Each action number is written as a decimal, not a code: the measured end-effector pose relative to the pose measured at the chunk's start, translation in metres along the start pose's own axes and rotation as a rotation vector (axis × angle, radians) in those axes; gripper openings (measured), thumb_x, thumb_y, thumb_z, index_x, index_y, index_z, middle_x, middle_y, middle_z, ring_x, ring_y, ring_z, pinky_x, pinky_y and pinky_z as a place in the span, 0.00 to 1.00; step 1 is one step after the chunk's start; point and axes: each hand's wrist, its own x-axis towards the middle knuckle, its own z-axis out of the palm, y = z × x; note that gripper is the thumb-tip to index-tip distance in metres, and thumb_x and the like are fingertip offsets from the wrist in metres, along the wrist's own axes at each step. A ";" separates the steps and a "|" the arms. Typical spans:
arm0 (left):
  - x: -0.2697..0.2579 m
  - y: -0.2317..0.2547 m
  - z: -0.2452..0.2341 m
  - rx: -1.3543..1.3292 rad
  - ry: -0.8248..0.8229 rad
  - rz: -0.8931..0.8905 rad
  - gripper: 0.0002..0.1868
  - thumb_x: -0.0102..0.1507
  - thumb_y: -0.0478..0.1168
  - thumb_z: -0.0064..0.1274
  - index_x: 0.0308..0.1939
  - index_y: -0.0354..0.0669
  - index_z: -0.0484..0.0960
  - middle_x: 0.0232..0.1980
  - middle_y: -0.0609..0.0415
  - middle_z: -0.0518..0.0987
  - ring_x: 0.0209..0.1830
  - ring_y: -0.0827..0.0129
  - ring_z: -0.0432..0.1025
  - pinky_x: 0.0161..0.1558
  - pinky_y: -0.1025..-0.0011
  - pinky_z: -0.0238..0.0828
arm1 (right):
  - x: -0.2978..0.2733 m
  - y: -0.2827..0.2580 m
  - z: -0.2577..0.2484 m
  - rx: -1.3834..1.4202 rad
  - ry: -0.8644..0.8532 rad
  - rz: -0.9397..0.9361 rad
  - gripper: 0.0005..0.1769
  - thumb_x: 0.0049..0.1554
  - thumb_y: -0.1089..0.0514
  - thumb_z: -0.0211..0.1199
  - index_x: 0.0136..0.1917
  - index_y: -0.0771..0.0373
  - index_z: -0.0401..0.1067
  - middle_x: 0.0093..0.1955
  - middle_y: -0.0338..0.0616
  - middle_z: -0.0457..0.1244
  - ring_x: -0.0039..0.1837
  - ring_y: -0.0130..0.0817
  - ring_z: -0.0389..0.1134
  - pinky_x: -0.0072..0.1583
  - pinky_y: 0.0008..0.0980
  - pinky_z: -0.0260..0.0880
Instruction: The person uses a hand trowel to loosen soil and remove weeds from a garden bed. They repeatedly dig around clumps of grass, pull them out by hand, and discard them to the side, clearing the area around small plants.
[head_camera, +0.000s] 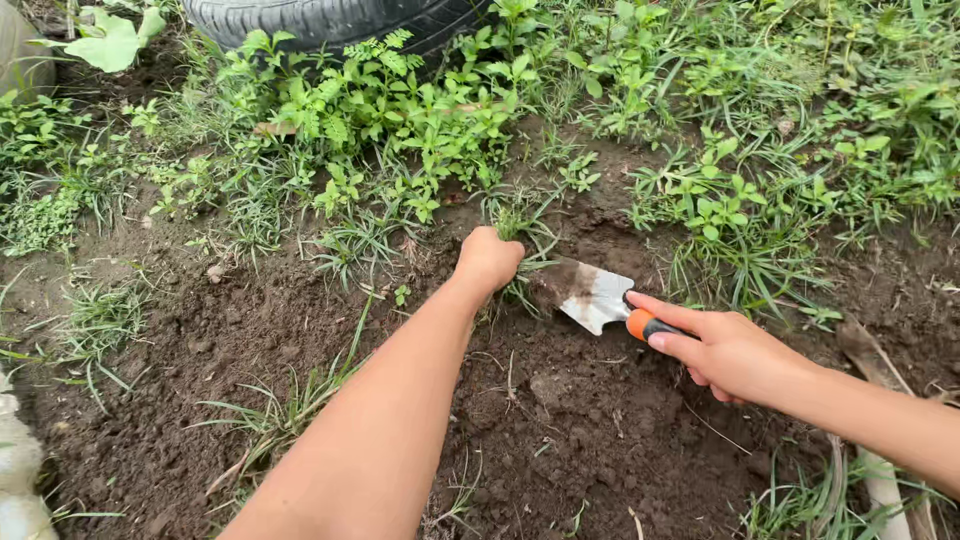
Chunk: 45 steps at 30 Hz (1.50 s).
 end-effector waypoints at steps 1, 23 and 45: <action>-0.004 0.002 -0.005 -0.080 -0.005 -0.039 0.20 0.59 0.43 0.57 0.50 0.32 0.83 0.48 0.37 0.84 0.49 0.51 0.78 0.53 0.59 0.73 | -0.001 -0.001 -0.008 -0.245 0.097 -0.093 0.34 0.63 0.42 0.54 0.78 0.14 0.51 0.25 0.38 0.54 0.27 0.30 0.59 0.34 0.33 0.63; -0.009 0.010 -0.006 0.110 0.158 0.229 0.14 0.64 0.48 0.55 0.43 0.43 0.86 0.42 0.42 0.85 0.44 0.46 0.78 0.48 0.53 0.73 | -0.020 0.007 -0.016 -0.612 0.268 -0.134 0.33 0.63 0.39 0.52 0.78 0.12 0.48 0.27 0.42 0.57 0.30 0.33 0.61 0.42 0.39 0.68; -0.027 -0.001 -0.092 0.513 -0.322 0.174 0.16 0.66 0.33 0.46 0.55 0.41 0.84 0.56 0.42 0.80 0.57 0.51 0.76 0.60 0.54 0.70 | -0.052 0.047 -0.065 0.027 0.074 0.246 0.31 0.68 0.45 0.52 0.78 0.14 0.51 0.29 0.45 0.55 0.27 0.35 0.56 0.34 0.36 0.62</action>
